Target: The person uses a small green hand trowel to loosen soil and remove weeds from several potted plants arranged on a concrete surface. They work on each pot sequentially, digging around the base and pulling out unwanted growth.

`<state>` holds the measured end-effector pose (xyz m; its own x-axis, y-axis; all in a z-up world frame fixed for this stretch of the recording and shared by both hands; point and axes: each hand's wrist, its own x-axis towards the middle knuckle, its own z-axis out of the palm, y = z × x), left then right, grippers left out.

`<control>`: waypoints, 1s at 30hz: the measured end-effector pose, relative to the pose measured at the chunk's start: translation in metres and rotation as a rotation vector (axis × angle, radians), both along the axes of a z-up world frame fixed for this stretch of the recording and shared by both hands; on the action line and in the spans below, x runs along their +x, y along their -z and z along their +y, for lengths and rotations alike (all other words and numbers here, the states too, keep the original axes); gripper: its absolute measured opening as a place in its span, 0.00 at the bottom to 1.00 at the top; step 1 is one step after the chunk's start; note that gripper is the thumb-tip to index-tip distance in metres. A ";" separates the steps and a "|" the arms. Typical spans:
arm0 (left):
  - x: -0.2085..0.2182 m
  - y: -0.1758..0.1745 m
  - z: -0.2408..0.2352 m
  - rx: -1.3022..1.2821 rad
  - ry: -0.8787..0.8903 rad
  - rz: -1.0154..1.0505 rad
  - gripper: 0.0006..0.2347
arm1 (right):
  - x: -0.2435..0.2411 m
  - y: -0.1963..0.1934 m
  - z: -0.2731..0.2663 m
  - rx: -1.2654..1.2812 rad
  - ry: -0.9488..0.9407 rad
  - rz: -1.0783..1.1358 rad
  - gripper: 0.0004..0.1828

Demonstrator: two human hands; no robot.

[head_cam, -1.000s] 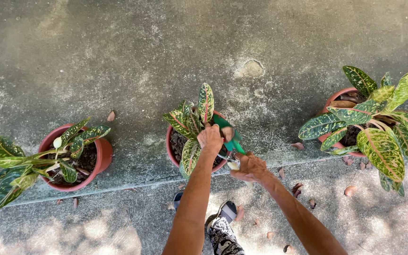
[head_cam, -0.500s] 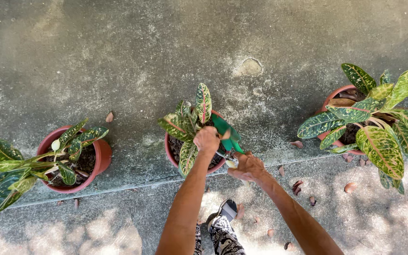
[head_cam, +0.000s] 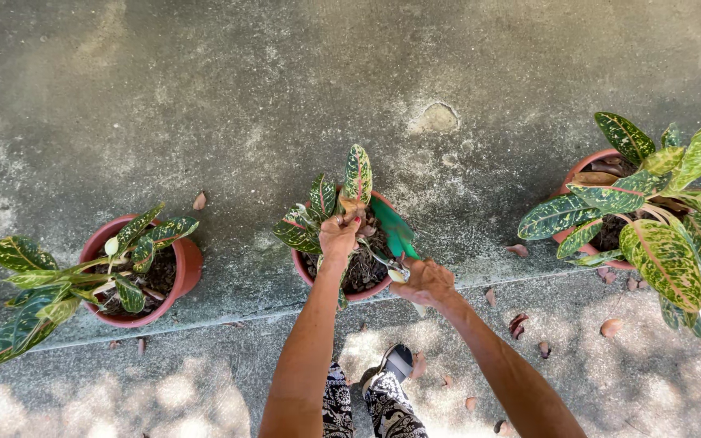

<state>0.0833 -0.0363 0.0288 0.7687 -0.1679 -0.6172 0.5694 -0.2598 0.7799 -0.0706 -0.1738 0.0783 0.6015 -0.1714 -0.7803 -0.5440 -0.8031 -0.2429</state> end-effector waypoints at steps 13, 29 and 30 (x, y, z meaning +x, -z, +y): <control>-0.062 -0.013 0.066 0.217 0.792 0.081 0.06 | -0.013 -0.001 -0.023 0.072 -0.073 -0.042 0.44; -0.044 0.082 0.083 0.527 0.256 -0.404 0.10 | -0.020 -0.014 0.002 0.032 -0.138 -0.075 0.41; -0.036 0.088 0.080 0.368 0.144 -0.264 0.10 | -0.022 -0.012 0.004 0.018 -0.157 -0.101 0.41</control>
